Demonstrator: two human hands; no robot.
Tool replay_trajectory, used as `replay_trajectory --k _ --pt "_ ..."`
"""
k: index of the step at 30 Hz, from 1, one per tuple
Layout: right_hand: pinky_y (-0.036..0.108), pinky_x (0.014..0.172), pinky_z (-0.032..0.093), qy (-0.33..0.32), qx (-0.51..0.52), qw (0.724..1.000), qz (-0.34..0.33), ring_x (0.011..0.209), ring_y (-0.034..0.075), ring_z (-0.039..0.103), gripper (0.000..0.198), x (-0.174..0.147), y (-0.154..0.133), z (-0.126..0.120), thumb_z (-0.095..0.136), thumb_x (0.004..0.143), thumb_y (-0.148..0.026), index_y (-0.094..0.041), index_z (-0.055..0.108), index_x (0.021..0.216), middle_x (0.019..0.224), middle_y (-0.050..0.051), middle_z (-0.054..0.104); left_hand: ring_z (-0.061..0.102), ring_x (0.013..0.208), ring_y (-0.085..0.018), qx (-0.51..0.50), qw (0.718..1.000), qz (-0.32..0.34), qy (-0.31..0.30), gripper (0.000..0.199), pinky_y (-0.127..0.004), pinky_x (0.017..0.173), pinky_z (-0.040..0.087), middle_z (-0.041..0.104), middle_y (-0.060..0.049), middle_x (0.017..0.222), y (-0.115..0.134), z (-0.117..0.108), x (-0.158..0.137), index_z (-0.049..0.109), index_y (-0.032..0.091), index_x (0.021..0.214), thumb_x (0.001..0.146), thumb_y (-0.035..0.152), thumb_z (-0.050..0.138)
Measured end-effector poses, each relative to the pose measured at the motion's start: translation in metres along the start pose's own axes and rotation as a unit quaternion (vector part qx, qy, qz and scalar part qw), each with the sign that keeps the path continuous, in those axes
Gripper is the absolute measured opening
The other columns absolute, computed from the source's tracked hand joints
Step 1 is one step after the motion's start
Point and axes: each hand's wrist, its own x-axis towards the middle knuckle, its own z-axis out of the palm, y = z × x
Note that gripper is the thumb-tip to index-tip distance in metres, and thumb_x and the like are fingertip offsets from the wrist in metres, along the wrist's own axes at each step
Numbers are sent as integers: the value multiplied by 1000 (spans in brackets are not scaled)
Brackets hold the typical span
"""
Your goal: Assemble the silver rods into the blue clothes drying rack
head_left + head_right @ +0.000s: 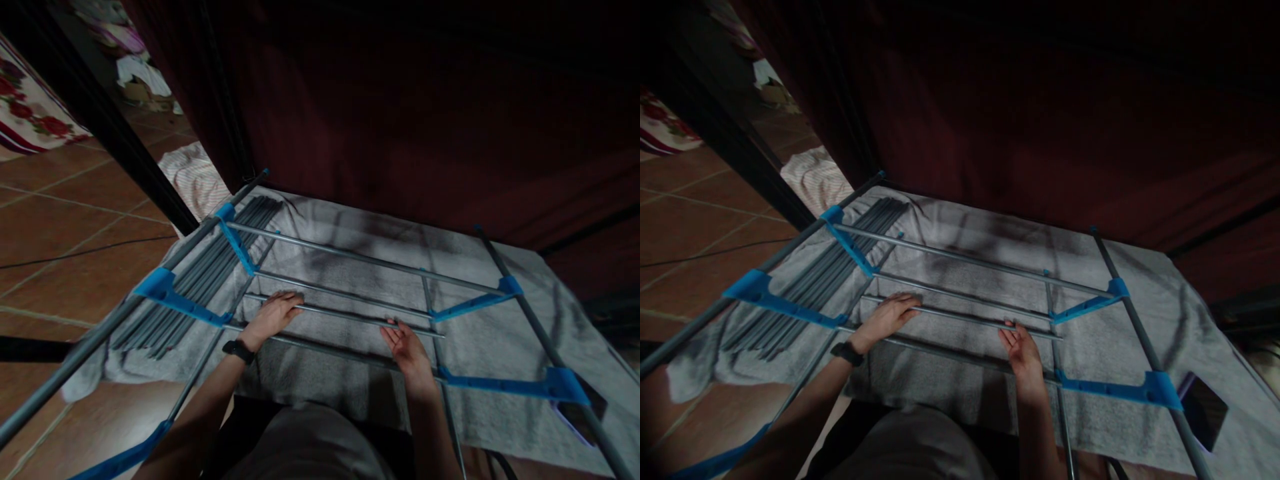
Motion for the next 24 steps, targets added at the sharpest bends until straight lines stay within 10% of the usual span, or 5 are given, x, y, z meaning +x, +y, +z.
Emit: replay_trajectory --k 24 --pt "44 100 56 -12 13 999 28 88 20 72 12 -1 -6 2 67 68 -16 -22 62 77 83 3 75 63 99 -22 -13 1000 5 3 18 -35 92 47 68 -5 101 -4 1 3 66 23 99 93 39 63"
